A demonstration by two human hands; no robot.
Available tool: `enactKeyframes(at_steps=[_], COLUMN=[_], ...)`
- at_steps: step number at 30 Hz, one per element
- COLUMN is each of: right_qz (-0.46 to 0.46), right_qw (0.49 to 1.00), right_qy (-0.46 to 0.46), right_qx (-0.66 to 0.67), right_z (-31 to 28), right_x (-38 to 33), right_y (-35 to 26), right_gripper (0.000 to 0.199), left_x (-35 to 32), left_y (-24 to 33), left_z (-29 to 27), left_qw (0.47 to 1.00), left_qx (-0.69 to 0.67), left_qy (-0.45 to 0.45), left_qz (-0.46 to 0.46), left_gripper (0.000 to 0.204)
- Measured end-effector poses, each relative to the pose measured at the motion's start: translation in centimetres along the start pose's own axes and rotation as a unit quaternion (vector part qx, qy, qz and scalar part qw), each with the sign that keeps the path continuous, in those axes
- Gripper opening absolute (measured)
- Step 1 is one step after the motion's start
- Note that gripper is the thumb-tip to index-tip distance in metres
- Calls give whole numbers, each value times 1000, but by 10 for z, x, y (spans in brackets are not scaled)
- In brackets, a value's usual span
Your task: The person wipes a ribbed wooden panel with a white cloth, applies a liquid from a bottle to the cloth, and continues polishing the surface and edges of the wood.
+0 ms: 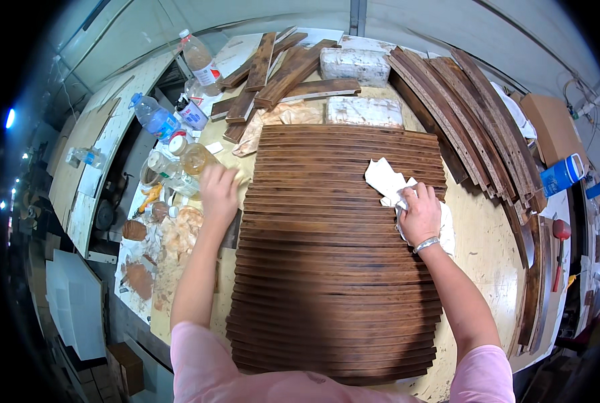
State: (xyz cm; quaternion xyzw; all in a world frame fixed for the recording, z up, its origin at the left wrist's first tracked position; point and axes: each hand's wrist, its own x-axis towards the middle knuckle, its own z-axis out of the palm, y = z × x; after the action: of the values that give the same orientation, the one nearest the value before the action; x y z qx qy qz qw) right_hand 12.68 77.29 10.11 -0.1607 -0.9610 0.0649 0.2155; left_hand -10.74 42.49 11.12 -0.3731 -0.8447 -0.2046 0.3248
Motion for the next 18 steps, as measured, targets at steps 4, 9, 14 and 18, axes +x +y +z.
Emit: enactKeyframes(at_steps=[4, 9, 14, 18], right_qz=[7, 3, 88, 225], right_qw=[1000, 1000, 993, 827], right_qy=[-5, -20, -43, -105], right_qx=[-14, -19, 69, 505], right_z=[2, 6, 3, 5], right_x=[-3, -4, 7, 22], right_y=[5, 5, -3, -66], right_gripper=[31, 31, 29, 25], left_x=[-99, -184, -114, -26], left_y=[-33, -56, 19, 139], left_z=[-71, -143, -123, -65], left_qw=[991, 949, 942, 955], left_qx=[61, 207, -95, -243], left_qy=[-42, -109, -44, -143], left_qz=[-109, -213, -318, -95], left_gripper=[19, 28, 42, 81])
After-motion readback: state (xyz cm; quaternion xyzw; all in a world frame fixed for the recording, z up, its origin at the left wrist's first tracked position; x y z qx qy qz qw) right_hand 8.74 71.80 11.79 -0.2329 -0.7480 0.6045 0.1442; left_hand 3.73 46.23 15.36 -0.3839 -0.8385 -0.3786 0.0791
